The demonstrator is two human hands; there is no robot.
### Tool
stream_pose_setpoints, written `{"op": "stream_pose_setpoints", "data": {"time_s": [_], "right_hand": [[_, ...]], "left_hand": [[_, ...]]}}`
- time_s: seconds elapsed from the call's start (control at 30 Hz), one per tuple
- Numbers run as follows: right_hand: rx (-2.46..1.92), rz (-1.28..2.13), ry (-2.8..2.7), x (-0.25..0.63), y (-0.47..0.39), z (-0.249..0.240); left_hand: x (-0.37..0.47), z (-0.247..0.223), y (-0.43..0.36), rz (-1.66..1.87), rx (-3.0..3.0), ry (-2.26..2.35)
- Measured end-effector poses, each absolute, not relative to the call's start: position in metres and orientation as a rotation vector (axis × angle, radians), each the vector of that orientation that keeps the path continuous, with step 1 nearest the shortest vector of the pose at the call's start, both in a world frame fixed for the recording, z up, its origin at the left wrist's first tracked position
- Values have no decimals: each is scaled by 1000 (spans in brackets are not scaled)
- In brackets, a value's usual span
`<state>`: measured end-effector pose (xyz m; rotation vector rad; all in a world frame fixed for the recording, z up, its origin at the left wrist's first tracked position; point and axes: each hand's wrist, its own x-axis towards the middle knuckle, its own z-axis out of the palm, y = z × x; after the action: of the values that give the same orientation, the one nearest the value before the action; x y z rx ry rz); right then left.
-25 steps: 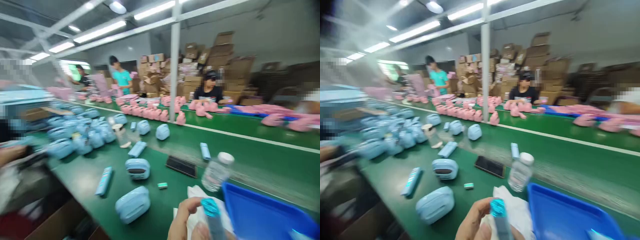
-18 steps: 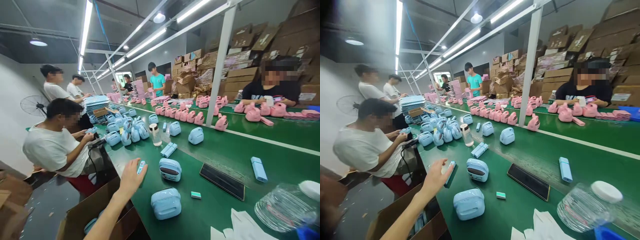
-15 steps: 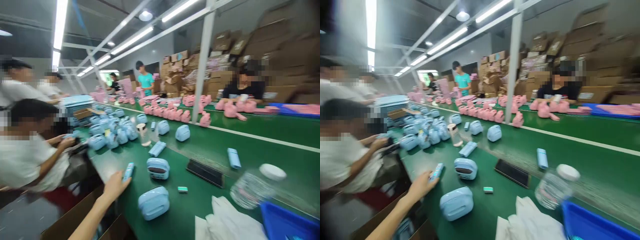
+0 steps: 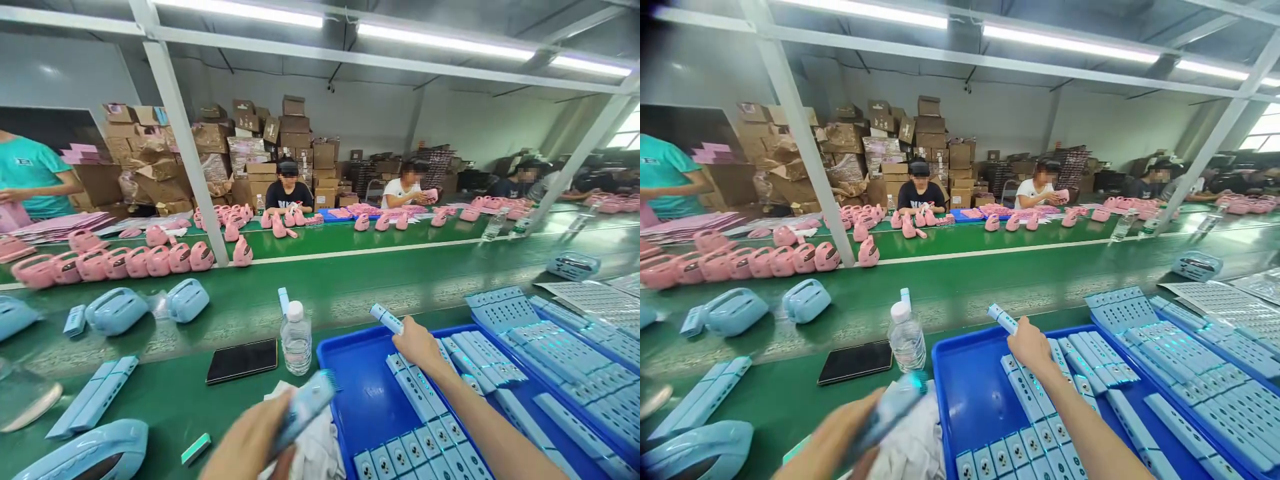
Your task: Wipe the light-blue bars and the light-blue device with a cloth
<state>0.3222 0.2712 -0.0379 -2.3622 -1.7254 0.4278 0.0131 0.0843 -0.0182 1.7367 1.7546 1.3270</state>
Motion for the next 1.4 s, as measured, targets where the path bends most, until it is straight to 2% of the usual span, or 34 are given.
{"op": "stream_pose_setpoints", "data": {"time_s": [0.13, 0.33, 0.5, 0.67, 1.03, 1.2, 1.3, 1.4], "right_hand": [[-2420, 434, -1685, 324, 279, -46], [-2406, 496, -1618, 335, 280, -59], [-2336, 520, -1647, 337, 279, -64], [-2281, 553, -1723, 336, 271, -66], [-2266, 544, -1651, 336, 263, -61], [-2095, 633, -1602, 341, 213, -29], [-1817, 814, -1710, 317, 158, -5], [-1298, 1104, -1868, 280, 113, 11]], "left_hand": [[81, -3, 157, 667, 2253, 1520], [123, -29, 264, 457, 2182, 1845], [113, -55, 287, 317, 2143, 1948], [113, -59, 288, 275, 2129, 1910], [113, -41, 271, 344, 2094, 1818], [115, -16, 199, 686, 2033, 1689], [112, -14, 136, 1069, 1511, 1290], [97, -13, 90, 1287, 985, 958]]}}
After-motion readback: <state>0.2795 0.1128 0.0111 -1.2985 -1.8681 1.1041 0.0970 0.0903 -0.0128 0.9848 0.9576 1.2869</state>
